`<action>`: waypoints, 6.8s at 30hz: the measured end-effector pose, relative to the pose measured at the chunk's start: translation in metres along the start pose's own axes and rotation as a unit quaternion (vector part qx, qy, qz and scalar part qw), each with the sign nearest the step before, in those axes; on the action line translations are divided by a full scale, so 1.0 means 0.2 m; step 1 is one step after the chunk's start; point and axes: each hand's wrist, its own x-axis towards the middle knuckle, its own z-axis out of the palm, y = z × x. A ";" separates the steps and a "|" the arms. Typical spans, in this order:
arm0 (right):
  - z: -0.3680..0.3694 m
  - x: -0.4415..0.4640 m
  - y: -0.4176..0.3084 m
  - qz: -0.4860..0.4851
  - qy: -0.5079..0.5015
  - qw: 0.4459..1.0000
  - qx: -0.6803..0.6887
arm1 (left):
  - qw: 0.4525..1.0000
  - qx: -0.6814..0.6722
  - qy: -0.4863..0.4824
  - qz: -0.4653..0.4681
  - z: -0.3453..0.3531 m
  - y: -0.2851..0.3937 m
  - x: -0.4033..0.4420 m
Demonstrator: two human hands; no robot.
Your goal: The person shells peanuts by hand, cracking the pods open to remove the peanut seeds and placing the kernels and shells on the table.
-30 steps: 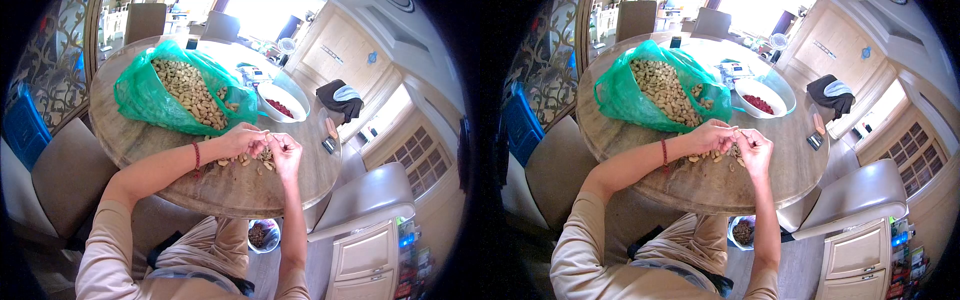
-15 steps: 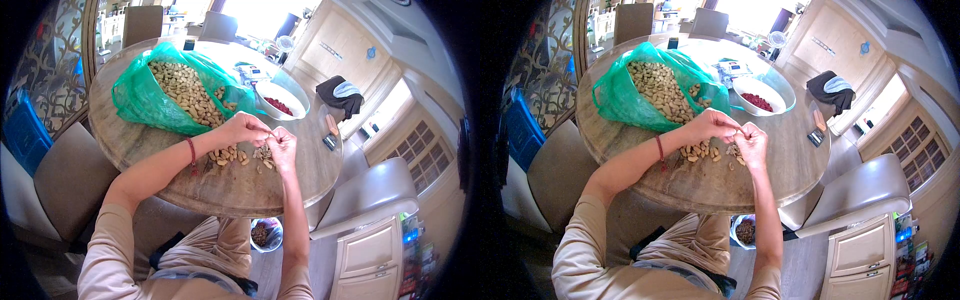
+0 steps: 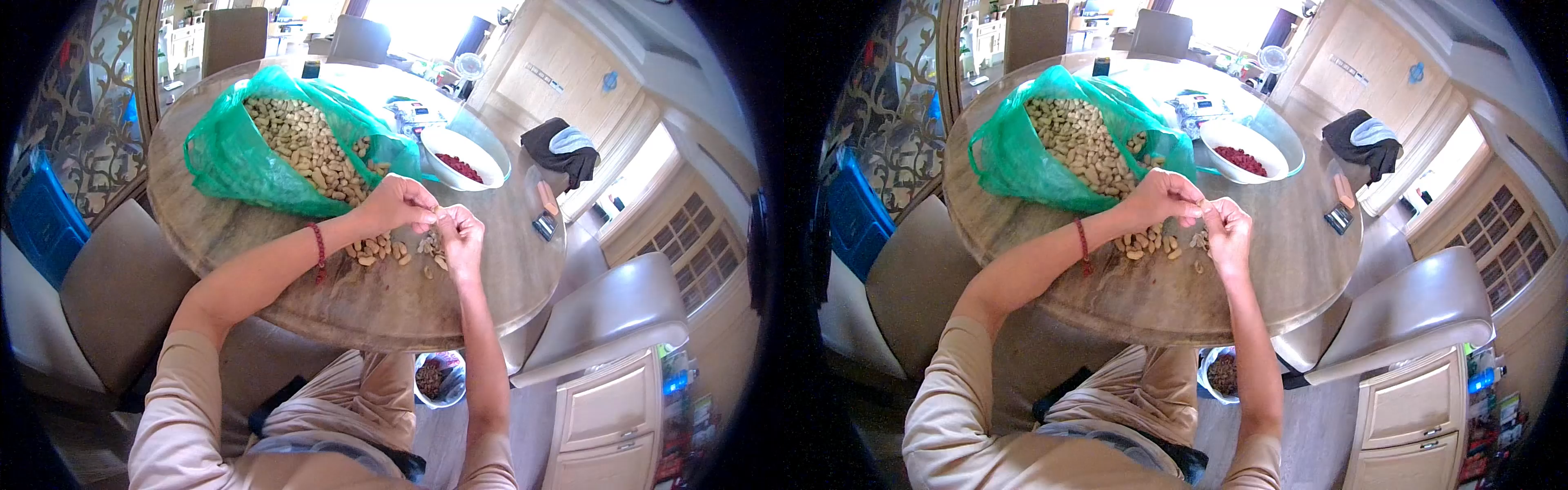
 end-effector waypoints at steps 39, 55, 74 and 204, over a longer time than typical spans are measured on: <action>0.01 0.01 0.09 0.373 -0.026 0.790 0.486 | 0.952 0.256 -0.007 0.166 0.06 0.01 -0.02; -0.08 0.02 0.06 0.052 0.069 0.948 -0.305 | 0.993 0.115 0.015 0.023 0.01 -0.08 -0.01; -0.02 -0.07 -0.09 -0.021 -0.175 0.950 -0.260 | 0.935 0.338 0.060 0.084 -0.06 0.03 0.02; -0.02 -0.07 -0.05 -0.055 0.009 0.998 -0.022 | 0.992 0.082 0.009 0.095 0.06 0.05 -0.02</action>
